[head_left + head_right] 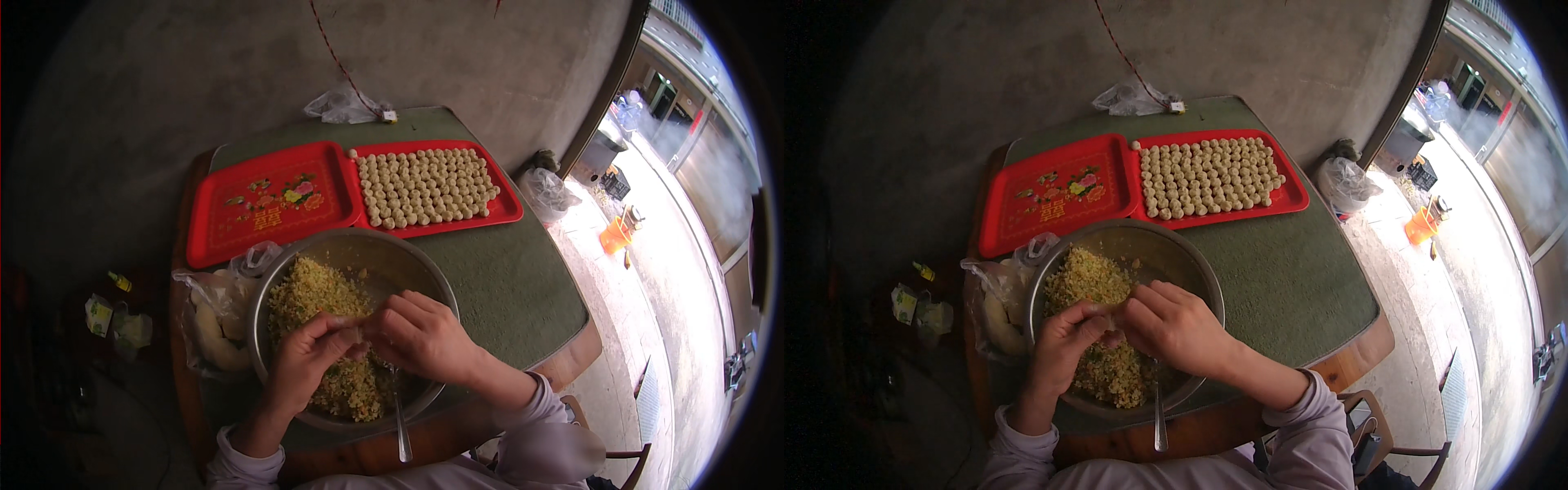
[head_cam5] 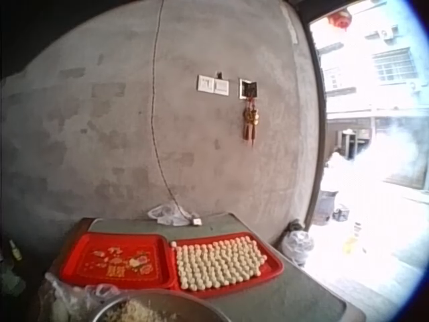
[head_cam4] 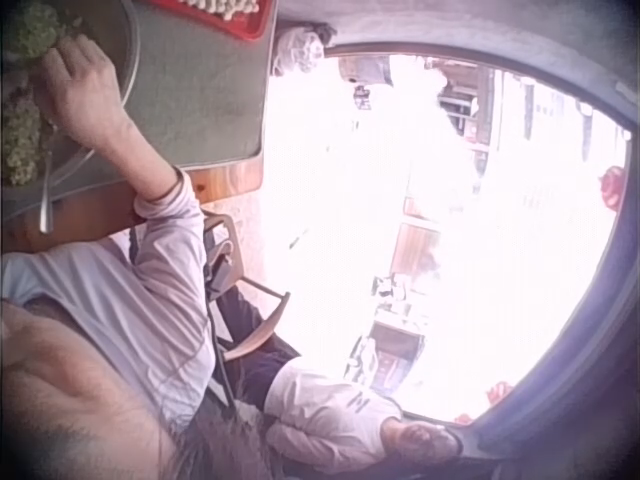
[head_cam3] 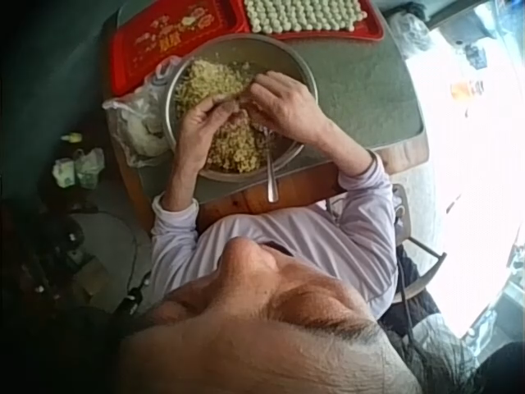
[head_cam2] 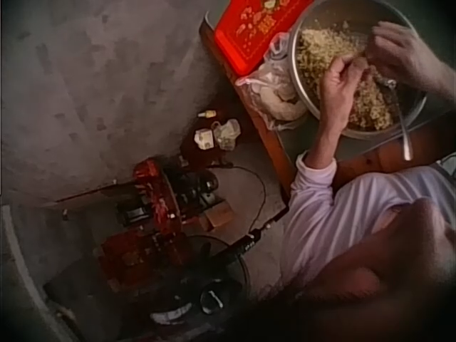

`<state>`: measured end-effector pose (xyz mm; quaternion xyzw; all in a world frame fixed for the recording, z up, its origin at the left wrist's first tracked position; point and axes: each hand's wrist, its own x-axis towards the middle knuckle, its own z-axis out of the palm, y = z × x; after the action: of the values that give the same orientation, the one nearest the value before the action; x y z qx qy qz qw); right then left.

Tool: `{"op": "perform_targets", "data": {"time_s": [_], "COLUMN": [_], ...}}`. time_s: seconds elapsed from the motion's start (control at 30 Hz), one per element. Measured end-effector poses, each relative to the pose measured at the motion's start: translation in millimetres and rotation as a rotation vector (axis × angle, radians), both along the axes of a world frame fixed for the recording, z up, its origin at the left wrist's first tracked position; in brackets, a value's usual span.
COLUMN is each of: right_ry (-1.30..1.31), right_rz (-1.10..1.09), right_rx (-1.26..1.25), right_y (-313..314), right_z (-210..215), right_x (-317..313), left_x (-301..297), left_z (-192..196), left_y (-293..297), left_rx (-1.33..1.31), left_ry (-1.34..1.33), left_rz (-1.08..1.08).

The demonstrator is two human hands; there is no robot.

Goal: The person is hand-making dumplings, filling them with a mixture and folding the dough.

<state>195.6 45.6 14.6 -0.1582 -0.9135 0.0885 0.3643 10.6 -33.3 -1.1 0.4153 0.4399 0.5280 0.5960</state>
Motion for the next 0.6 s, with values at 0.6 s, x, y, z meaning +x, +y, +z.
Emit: {"op": "perform_targets", "data": {"time_s": [0.6], "right_ry": [-0.199], "right_rz": [0.151], "right_rx": [0.378], "right_y": [9.4], "right_z": [5.9], "right_x": [11.8], "left_x": [-8.1], "left_z": [-6.3], "left_y": [5.1], "left_rx": [-0.113], "left_ry": [-0.232], "left_rz": [-0.119]}}
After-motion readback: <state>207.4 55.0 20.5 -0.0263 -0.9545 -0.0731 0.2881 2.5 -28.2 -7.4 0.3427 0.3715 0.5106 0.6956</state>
